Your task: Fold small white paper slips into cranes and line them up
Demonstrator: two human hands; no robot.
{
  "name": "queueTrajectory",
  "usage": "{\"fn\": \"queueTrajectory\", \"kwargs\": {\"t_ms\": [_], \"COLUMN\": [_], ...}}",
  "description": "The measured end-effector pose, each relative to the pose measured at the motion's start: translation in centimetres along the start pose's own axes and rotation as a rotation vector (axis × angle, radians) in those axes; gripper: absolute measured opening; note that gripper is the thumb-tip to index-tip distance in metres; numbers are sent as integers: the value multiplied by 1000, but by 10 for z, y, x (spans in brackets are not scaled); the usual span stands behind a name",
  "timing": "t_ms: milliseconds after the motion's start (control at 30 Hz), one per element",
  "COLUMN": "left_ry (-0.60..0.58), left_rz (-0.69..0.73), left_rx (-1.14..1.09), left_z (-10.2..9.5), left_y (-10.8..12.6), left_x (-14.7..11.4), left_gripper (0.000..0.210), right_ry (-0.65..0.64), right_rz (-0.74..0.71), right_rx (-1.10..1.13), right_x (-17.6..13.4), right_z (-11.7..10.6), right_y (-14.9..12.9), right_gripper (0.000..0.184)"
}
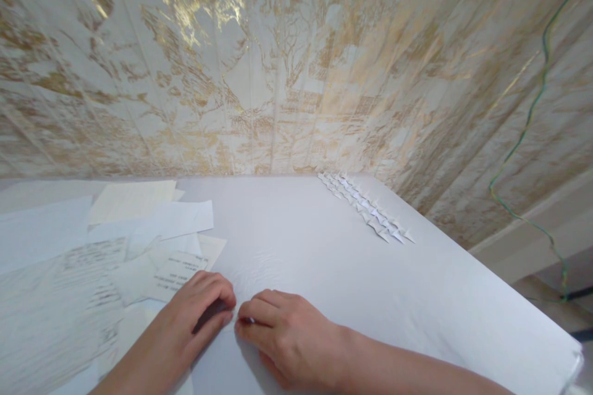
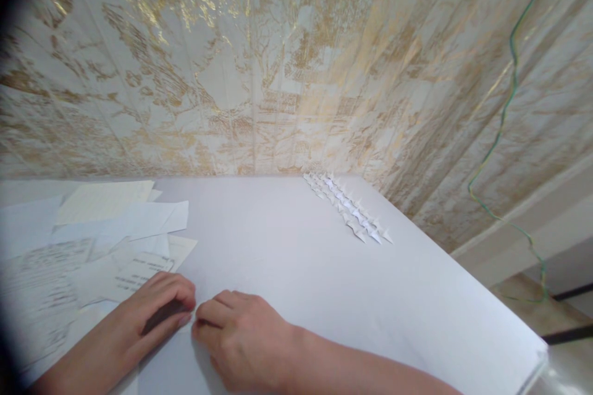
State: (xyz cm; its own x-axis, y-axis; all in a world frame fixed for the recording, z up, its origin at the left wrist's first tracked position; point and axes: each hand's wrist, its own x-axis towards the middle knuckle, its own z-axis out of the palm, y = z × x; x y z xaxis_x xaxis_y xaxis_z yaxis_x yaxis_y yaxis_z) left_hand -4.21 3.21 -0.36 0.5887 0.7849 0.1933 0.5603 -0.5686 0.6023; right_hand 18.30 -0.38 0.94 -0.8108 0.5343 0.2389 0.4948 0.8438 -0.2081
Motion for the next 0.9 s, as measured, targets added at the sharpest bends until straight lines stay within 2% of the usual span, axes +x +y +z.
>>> {"fn": "queueTrajectory", "kwargs": {"t_ms": [300, 567, 700, 900], "left_ry": [50, 101, 101, 123], "left_rz": [-30, -30, -40, -4], "left_rx": [-27, -27, -28, 11], "left_z": [2, 10, 11, 10], "left_y": [9, 1, -2, -2], "left_x": [-1, 1, -1, -1], "left_gripper": [10, 8, 7, 12], "right_ry": [30, 23, -18, -77], "right_rz": [15, 8, -8, -39], "right_rx": [19, 2, -17, -73], "right_x": [-1, 1, 2, 1], "right_z": [1, 1, -1, -4], "right_y": [0, -3, -3, -4], "right_gripper": [17, 17, 20, 13]}}
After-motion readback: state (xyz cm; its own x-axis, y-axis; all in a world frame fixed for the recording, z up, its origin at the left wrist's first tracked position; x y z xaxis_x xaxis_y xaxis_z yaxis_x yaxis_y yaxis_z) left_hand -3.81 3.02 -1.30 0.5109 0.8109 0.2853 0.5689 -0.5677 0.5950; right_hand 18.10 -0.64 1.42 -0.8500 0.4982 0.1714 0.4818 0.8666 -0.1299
